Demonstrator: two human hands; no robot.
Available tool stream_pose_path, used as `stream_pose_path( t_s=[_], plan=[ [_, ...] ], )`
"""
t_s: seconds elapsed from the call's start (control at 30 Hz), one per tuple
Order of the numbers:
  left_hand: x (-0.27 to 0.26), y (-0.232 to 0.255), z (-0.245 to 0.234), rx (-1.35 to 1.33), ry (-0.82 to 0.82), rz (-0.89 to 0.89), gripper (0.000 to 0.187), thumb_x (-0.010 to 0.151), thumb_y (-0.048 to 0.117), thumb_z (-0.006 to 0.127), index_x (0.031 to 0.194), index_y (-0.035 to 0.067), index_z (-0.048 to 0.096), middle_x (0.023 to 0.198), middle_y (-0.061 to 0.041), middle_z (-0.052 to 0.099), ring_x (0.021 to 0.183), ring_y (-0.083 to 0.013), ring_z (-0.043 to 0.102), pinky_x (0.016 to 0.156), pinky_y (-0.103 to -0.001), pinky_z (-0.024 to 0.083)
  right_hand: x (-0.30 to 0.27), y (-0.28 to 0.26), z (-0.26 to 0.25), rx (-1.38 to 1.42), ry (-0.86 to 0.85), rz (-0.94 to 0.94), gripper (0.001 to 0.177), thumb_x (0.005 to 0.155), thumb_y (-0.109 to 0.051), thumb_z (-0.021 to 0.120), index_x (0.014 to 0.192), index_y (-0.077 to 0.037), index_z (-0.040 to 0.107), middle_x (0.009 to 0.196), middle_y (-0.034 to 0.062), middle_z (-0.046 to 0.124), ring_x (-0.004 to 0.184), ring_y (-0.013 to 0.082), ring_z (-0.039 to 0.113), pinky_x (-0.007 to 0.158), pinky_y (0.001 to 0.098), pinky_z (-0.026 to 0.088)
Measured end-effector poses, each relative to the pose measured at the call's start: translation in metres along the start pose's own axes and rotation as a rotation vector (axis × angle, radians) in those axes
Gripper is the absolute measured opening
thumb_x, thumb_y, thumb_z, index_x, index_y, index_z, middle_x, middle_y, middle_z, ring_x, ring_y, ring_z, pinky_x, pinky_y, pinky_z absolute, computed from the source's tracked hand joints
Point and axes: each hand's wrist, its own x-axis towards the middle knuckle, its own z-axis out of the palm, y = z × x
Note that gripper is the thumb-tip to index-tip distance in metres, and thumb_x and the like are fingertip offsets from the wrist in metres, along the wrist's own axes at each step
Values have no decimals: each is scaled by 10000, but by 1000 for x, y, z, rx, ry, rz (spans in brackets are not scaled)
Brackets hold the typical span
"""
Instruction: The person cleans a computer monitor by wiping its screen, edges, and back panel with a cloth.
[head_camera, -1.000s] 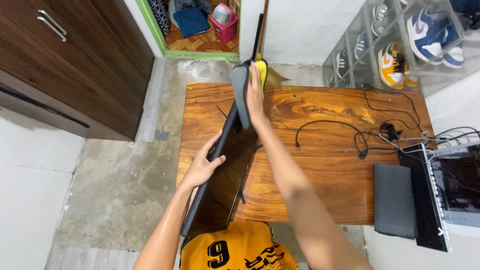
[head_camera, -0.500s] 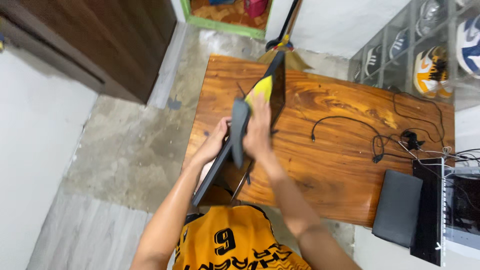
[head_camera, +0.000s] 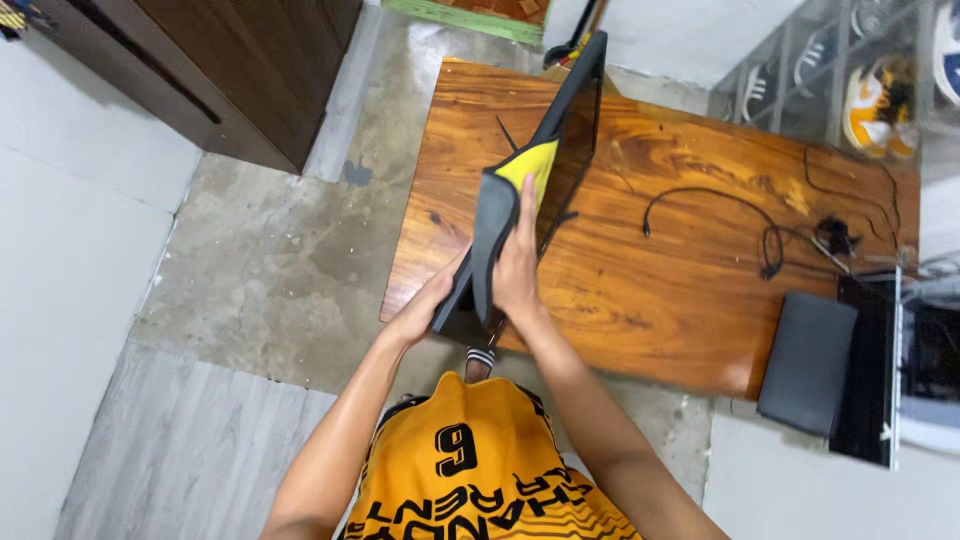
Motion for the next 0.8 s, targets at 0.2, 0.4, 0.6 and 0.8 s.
stream_pose_path(
  t_s=[0.2, 0.4, 0.6, 0.8],
  plan=[
    [13, -25, 12, -507, 225, -288, 793, 1048, 594, 276, 1573, 5, 364, 1547, -146, 485, 1397, -249, 492, 1170, -393, 392, -54, -63, 11, 12, -30, 133, 484, 1010, -162, 534, 1418, 98, 507, 1671, 347, 169, 1577, 532, 163, 1302, 543, 175],
    [20, -49, 5, -619, 84, -104, 772, 1113, 605, 253, 1490, -23, 495, 1429, -172, 597, 1301, -248, 590, 1136, -396, 450, -82, -89, 24, -1, 24, 144, 476, 985, -101, 543, 1420, 87, 496, 1686, 288, 229, 1601, 506, 184, 1323, 543, 186],
    [12, -16, 7, -610, 127, -83, 727, 1088, 588, 252, 1462, 16, 496, 1417, -122, 602, 1316, -194, 580, 1160, -362, 438, -70, -97, 18, -72, -48, 195, 551, 912, -96, 617, 1442, 20, 516, 1677, 252, 219, 1577, 512, 169, 1291, 542, 208],
    [13, -7, 3, -591, 138, -28, 634, 1080, 528, 358, 1528, 86, 426, 1529, -66, 511, 1434, -170, 466, 1231, -351, 350, -17, -36, 17, -135, -106, 270, 375, 914, -108, 651, 1264, -20, 549, 1694, 286, 102, 1554, 546, 134, 1259, 532, 244]
  ],
)
